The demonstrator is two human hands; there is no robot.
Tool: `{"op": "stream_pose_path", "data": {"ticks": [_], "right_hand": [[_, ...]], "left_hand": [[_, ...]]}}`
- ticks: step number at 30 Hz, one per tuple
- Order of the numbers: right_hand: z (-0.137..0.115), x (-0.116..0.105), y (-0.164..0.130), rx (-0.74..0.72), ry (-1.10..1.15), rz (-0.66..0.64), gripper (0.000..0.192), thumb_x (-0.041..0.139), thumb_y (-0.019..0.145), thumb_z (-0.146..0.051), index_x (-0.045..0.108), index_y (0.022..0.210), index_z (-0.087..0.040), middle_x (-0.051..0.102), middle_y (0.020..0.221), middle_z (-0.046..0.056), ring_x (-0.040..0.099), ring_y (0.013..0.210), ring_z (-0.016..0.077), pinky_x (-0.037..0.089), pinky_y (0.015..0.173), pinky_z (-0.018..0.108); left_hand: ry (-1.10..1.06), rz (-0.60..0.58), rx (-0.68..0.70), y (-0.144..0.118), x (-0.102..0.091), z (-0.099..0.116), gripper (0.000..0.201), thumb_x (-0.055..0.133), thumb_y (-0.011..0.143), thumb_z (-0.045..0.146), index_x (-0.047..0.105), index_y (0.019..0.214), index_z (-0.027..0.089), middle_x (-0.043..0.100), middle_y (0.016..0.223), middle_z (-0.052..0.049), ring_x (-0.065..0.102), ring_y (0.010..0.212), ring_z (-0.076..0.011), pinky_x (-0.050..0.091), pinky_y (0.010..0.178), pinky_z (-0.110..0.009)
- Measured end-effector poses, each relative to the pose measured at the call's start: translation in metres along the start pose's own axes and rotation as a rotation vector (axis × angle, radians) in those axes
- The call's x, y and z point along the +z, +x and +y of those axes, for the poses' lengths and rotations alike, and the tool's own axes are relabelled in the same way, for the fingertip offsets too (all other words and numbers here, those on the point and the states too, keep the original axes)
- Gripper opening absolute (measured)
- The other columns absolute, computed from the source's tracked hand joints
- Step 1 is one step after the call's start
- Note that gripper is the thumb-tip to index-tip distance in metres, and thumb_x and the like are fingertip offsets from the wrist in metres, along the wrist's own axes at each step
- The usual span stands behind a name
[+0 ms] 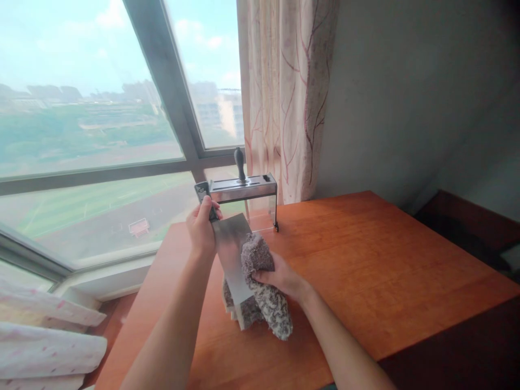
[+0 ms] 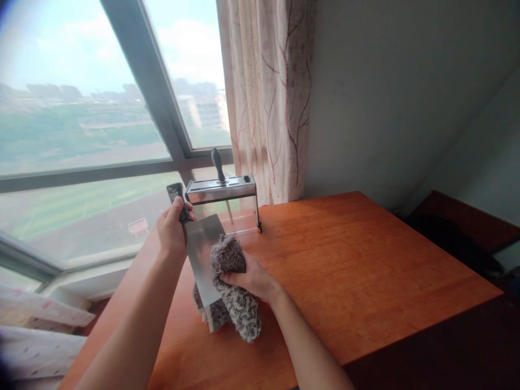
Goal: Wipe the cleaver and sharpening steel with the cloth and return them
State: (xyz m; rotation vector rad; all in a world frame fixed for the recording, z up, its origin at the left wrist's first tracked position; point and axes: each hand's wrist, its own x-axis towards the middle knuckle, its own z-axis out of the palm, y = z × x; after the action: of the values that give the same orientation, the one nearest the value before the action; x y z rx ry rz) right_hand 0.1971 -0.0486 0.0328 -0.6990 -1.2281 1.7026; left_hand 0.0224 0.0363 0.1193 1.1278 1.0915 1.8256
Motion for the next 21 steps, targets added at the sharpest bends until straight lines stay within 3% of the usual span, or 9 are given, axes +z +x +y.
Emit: {"op": "stream_pose_path", "data": {"ticks": [8, 11, 15, 21], "right_hand": [[-0.001, 0.000, -0.002, 0.060, 0.043, -0.092, 0.047, 0.082, 0.063, -0.032, 0.064, 0.105, -0.019, 0.067, 0.098, 0.002, 0.060, 0.088, 0.0179, 0.045, 0.084, 0.032], [-0.004, 0.001, -0.002, 0.082, 0.069, -0.038, 0.047, 0.084, 0.060, -0.031, 0.066, 0.101, -0.018, 0.068, 0.093, 0.002, 0.061, 0.084, 0.0179, 0.045, 0.083, 0.032], [-0.004, -0.003, -0.002, 0.075, 0.120, 0.082, 0.044, 0.082, 0.061, -0.033, 0.066, 0.099, -0.017, 0.069, 0.091, 0.003, 0.061, 0.082, 0.0183, 0.046, 0.082, 0.032], [-0.006, -0.009, -0.001, 0.006, 0.215, 0.199, 0.035, 0.076, 0.068, -0.031, 0.065, 0.099, -0.019, 0.070, 0.087, 0.004, 0.064, 0.077, 0.0207, 0.048, 0.075, 0.034]], "left_hand": [[0.023, 0.026, -0.045, 0.006, -0.008, 0.009, 0.032, 0.058, 0.081, 0.045, 0.059, 0.067, 0.017, 0.052, 0.050, 0.002, 0.044, 0.043, -0.0091, 0.033, 0.044, -0.022], [0.036, -0.024, -0.073, -0.002, 0.001, 0.006, 0.031, 0.059, 0.081, 0.045, 0.058, 0.067, 0.017, 0.052, 0.051, 0.002, 0.044, 0.045, -0.0094, 0.033, 0.045, -0.022], [0.075, -0.185, -0.126, -0.022, 0.021, -0.002, 0.034, 0.058, 0.081, 0.047, 0.056, 0.065, 0.017, 0.051, 0.050, 0.002, 0.044, 0.045, -0.0099, 0.032, 0.046, -0.022], [0.145, -0.309, -0.072, -0.047, 0.040, -0.013, 0.035, 0.057, 0.083, 0.046, 0.054, 0.063, 0.017, 0.050, 0.053, 0.002, 0.045, 0.051, -0.0106, 0.035, 0.052, -0.022]]}}
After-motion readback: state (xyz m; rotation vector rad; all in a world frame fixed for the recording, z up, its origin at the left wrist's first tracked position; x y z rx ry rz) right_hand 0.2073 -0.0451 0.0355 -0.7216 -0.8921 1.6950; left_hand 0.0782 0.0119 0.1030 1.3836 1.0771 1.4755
